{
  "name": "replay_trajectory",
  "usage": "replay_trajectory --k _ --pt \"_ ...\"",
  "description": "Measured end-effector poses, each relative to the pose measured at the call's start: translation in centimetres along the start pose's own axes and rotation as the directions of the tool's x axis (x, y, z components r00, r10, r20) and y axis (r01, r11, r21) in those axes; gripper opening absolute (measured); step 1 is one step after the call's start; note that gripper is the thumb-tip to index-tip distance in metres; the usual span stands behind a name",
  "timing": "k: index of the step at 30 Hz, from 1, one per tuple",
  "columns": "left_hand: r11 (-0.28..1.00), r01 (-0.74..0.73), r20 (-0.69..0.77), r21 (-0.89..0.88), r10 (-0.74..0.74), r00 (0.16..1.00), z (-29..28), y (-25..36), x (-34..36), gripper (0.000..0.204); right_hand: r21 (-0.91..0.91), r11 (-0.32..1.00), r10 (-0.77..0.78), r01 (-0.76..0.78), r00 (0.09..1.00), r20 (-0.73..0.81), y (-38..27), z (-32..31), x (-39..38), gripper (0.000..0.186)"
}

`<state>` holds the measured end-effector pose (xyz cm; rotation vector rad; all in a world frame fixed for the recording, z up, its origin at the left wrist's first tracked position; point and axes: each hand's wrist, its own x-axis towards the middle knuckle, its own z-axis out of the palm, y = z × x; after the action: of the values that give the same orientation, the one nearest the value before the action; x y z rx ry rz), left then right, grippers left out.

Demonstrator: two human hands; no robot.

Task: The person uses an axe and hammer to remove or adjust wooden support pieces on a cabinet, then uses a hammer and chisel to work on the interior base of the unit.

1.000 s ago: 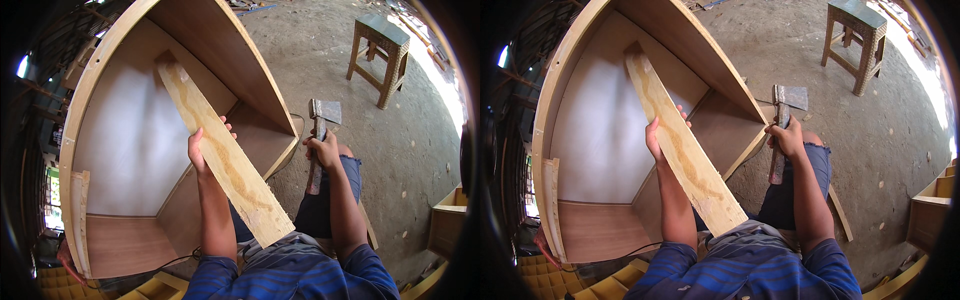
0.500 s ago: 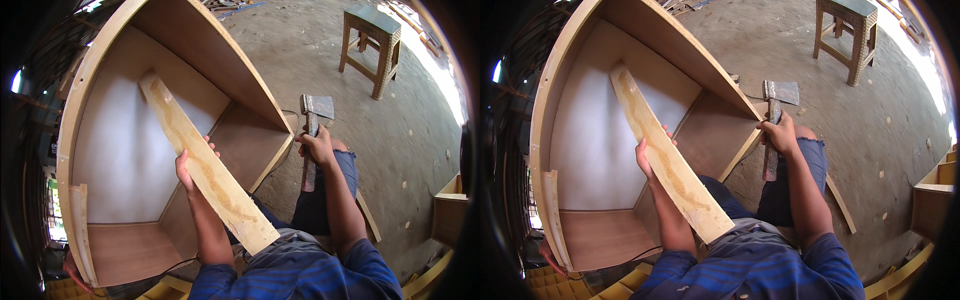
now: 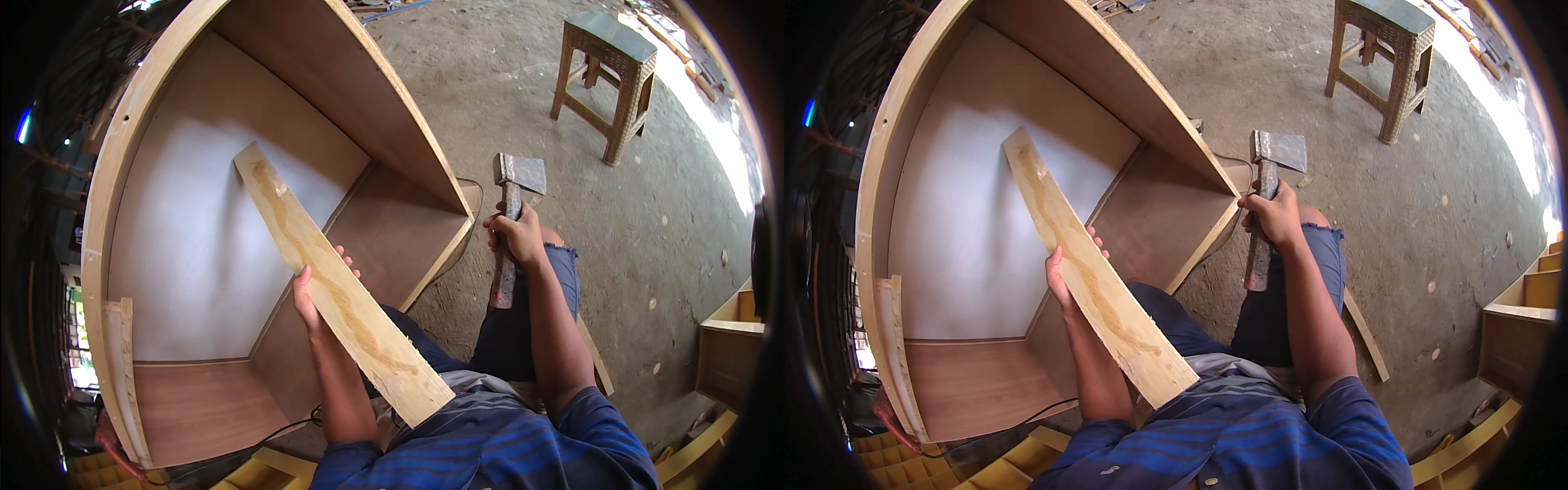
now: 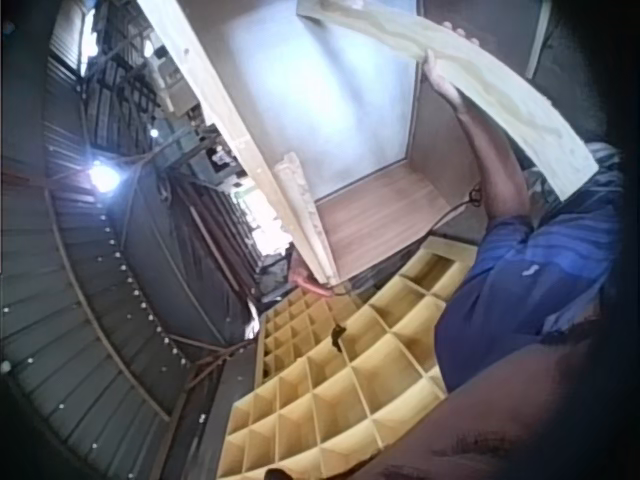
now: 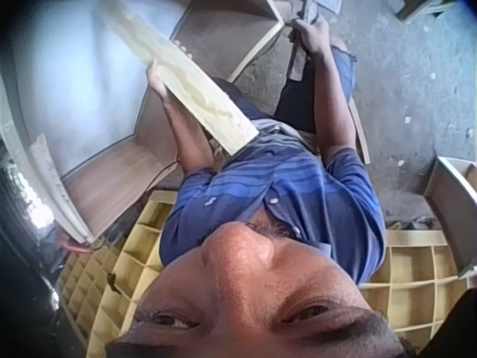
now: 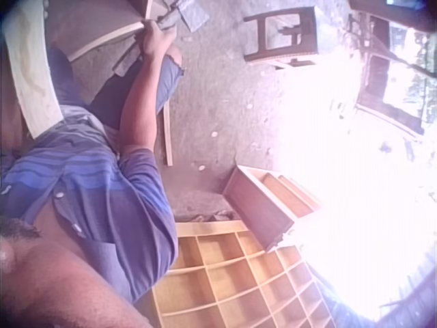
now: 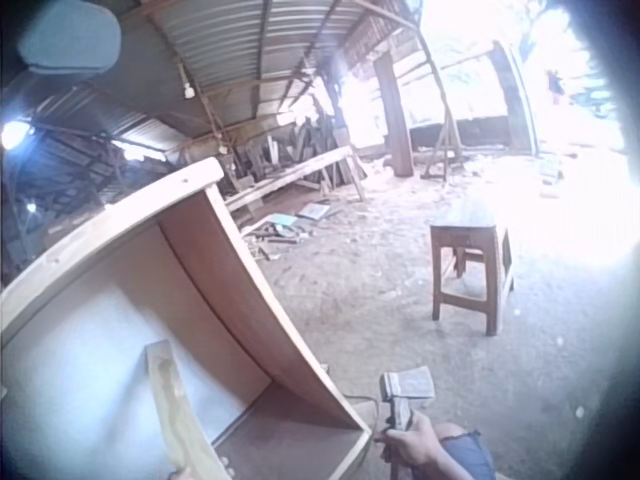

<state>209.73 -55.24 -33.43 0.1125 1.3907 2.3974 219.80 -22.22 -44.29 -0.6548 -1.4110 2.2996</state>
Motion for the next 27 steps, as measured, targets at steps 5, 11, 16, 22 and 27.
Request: replay_trajectory --k 5,11,16,22,27 --pt "0.999 0.033 -0.019 0.032 -0.032 0.999 0.1 -0.1 0.0 0.059 -0.018 1.0 0.023 -0.023 1.0 0.005 0.1 0.2 0.0 0.04" --pt "1.0 0.019 -0.04 0.022 -0.018 0.999 0.4 0.0 -0.4 0.06 -0.025 0.999 0.024 -0.023 1.0 0.003 0.1 0.5 -0.4 0.035" --pt "0.999 0.036 -0.083 -0.025 -0.038 0.996 -0.1 -0.2 -0.9 0.058 -0.102 0.993 0.049 -0.055 0.997 -0.056 -0.1 0.6 -0.5 0.036" --pt "0.966 0.106 0.006 -0.234 -0.108 0.994 -2.6 -3.9 -0.3 0.054 -0.118 0.992 0.051 -0.053 0.999 -0.02 0.4 0.7 -0.6 0.04" --pt "0.908 0.282 0.163 -0.309 -0.241 0.957 -4.6 -9.8 3.1 0.045 -0.139 0.989 0.051 -0.054 0.998 -0.028 0.7 0.9 -1.7 0.036"
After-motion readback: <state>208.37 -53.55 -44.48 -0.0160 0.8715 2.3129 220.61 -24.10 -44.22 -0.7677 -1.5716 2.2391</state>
